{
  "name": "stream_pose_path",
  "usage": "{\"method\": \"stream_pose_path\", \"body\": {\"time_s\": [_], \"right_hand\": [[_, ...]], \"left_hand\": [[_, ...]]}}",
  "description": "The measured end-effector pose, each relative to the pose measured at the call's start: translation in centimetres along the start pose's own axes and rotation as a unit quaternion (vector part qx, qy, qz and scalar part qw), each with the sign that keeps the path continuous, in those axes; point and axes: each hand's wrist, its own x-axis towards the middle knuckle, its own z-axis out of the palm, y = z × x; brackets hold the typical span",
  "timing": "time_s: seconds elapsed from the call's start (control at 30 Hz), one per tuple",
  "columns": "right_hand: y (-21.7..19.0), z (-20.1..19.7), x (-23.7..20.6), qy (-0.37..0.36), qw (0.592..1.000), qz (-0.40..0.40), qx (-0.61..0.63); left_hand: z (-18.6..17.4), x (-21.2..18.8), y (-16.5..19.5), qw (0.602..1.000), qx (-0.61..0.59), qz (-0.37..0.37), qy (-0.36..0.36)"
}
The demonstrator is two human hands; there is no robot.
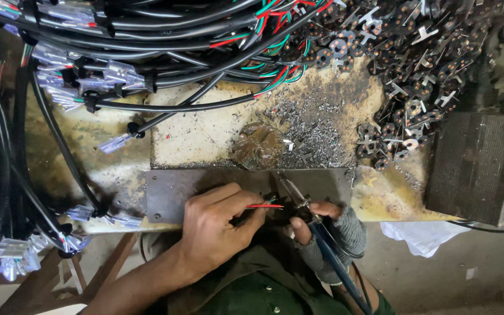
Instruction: The person solders electrical wire connections at a workbench. They hold a soldering iron in one hand and solder wire in the other, applying solder to the exposed ends of red and green wires attached to connectors, then set finished wires aside and pick up the next wire to repeat the process.
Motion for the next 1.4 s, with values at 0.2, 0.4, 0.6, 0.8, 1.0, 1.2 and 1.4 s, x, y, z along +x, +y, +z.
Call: {"method": "stream_pose_path", "body": {"time_s": [0.2,0.4,0.6,0.8,1.0,1.2,1.4], "right_hand": [[2.7,-1.6,-2.1,0.015,0.999,-0.036,-0.023],[4.6,-2.6,-1.6,-0.163,0.972,-0.126,-0.110],[2.6,-2.3,-0.4,-0.132,0.984,-0.118,-0.034],[2.3,-2.7,0.3,-0.123,0.990,-0.063,-0.018],[6.5,-4.6,-1.0,-0.197,0.801,0.478,0.303],[6.5,-4.7,-1.4,-0.282,0.908,0.277,0.137],[5.6,-3.4,-2.5,-0.079,0.997,0.001,0.005]], "left_hand": [[0.4,-0.2,-0.4,0.999,0.024,0.035,0.007],[1.2,-0.3,0.1,0.997,0.064,0.020,0.025],[1.2,-0.5,-0.1,0.997,0.071,0.024,0.025],[1.3,-0.6,0.0,0.996,0.084,0.026,0.031],[1.2,-0.5,0.0,0.996,0.078,0.027,0.026],[1.2,-0.5,0.0,0.997,0.069,0.022,0.021],[1.1,-0.3,0.1,0.996,0.079,0.025,0.019]]}}
